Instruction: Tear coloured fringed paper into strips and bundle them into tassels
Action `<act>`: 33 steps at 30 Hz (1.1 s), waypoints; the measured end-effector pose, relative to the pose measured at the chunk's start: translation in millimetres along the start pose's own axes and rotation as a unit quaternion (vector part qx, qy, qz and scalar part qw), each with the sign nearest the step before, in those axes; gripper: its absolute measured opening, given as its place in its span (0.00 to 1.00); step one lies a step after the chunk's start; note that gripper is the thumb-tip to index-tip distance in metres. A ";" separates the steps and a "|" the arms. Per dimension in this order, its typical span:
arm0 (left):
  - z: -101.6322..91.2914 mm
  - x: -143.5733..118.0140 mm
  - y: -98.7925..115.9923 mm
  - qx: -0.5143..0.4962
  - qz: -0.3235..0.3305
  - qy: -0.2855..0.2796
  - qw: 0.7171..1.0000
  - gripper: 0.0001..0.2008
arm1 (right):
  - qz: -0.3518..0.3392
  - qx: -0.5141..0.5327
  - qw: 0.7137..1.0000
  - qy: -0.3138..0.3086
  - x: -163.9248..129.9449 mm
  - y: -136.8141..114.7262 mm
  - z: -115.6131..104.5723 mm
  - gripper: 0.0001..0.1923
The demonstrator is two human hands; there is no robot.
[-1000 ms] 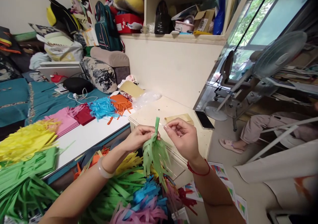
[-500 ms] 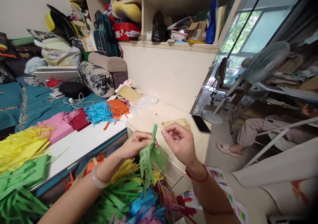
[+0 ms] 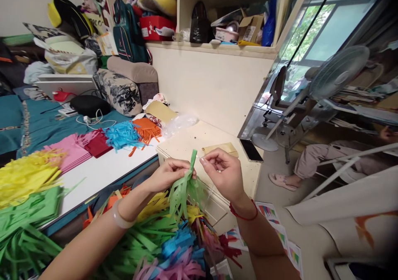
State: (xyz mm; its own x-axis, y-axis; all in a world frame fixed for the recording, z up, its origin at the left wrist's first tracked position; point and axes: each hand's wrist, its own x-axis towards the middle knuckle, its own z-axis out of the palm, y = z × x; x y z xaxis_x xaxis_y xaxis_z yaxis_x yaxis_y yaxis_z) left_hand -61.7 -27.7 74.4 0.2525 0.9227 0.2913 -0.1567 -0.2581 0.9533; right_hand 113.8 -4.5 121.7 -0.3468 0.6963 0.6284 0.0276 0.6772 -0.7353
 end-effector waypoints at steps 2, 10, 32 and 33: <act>1.2 -0.8 2.1 0.011 0.002 0.009 1.000 0.19 | 0.010 0.008 1.000 -0.008 -0.3 2.1 0.2 0.05; 2.6 -8.8 10.4 0.064 -0.008 0.027 0.998 0.16 | 0.064 0.037 0.997 -0.036 -0.1 11.4 -5.2 0.07; 1.8 -11.7 6.3 0.112 -0.003 0.012 0.994 0.18 | 0.103 0.092 0.986 -0.088 0.7 11.2 -8.8 0.10; 1.6 -11.8 6.4 0.120 -0.002 0.012 0.993 0.18 | 0.107 0.094 0.985 -0.094 1.1 11.7 -9.2 0.10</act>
State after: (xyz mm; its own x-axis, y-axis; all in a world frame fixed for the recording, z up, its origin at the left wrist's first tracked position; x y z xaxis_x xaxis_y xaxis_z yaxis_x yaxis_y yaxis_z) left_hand -64.1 -40.7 77.1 0.2290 0.9298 0.2881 0.0775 -0.3125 0.9468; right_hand 122.4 6.3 116.1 -0.5192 0.7506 0.4087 -0.0486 0.4515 -0.8910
